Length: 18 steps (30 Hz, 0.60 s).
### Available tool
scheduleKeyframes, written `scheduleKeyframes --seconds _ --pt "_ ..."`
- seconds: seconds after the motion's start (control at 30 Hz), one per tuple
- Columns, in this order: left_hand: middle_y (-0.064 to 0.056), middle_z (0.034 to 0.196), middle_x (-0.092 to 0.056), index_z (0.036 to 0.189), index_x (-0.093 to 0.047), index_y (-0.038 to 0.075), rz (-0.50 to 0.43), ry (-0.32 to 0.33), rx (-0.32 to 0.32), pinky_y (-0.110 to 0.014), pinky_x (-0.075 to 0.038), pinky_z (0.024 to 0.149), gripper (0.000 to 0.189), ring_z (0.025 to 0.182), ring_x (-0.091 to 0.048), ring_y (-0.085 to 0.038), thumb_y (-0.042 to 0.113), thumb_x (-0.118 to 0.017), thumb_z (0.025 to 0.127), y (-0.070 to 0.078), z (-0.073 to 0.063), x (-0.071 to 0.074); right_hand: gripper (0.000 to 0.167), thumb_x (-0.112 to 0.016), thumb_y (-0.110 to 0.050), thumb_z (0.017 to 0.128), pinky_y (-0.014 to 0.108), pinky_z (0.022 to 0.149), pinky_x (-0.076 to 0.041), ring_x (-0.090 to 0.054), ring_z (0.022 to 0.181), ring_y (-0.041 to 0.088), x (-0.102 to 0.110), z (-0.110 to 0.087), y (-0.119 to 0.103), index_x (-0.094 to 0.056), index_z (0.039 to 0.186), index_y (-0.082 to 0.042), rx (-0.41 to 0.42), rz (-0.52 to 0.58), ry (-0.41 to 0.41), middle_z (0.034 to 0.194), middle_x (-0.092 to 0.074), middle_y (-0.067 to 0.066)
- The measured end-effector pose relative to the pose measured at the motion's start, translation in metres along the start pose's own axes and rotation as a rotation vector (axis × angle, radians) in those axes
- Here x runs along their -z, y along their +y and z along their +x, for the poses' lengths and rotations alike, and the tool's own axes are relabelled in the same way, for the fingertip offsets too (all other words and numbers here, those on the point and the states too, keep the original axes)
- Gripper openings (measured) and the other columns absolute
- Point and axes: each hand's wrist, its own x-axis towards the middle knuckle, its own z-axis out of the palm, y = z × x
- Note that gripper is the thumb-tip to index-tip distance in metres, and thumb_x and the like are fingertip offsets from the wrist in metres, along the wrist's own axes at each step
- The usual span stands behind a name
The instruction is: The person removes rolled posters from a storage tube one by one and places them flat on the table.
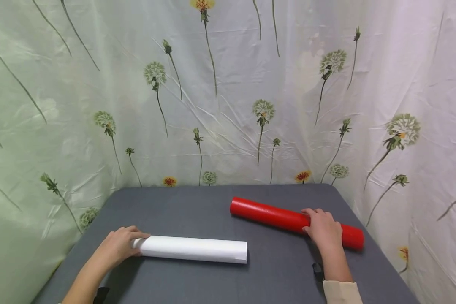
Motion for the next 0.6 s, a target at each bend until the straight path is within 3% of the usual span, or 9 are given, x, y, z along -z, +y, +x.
scheduleKeyframes --seconds 0.37,0.6 --pt "0.004 0.107 -0.075 0.118 -0.082 0.027 -0.043 -0.009 0.040 -0.043 -0.052 0.072 0.047 0.093 -0.072 -0.023 0.022 -0.096 0.073 0.0027 0.0016 0.0010 0.059 -0.084 -0.020 0.088 0.070 0.087 -0.049 -0.054 0.115 0.054 -0.0006 0.0000 0.0101 -0.063 0.141 -0.007 -0.018 -0.011 -0.046 0.135 -0.058 0.035" --pt "0.005 0.104 -0.075 0.116 -0.083 0.027 -0.053 0.013 0.036 -0.041 -0.050 0.071 0.046 0.092 -0.072 -0.023 0.020 -0.096 0.073 0.0023 0.0009 0.0002 0.057 -0.084 -0.020 0.088 0.070 0.086 -0.050 -0.055 0.114 0.053 -0.0016 0.0003 0.0096 -0.064 0.140 -0.008 -0.017 -0.024 -0.038 0.135 -0.058 0.035"
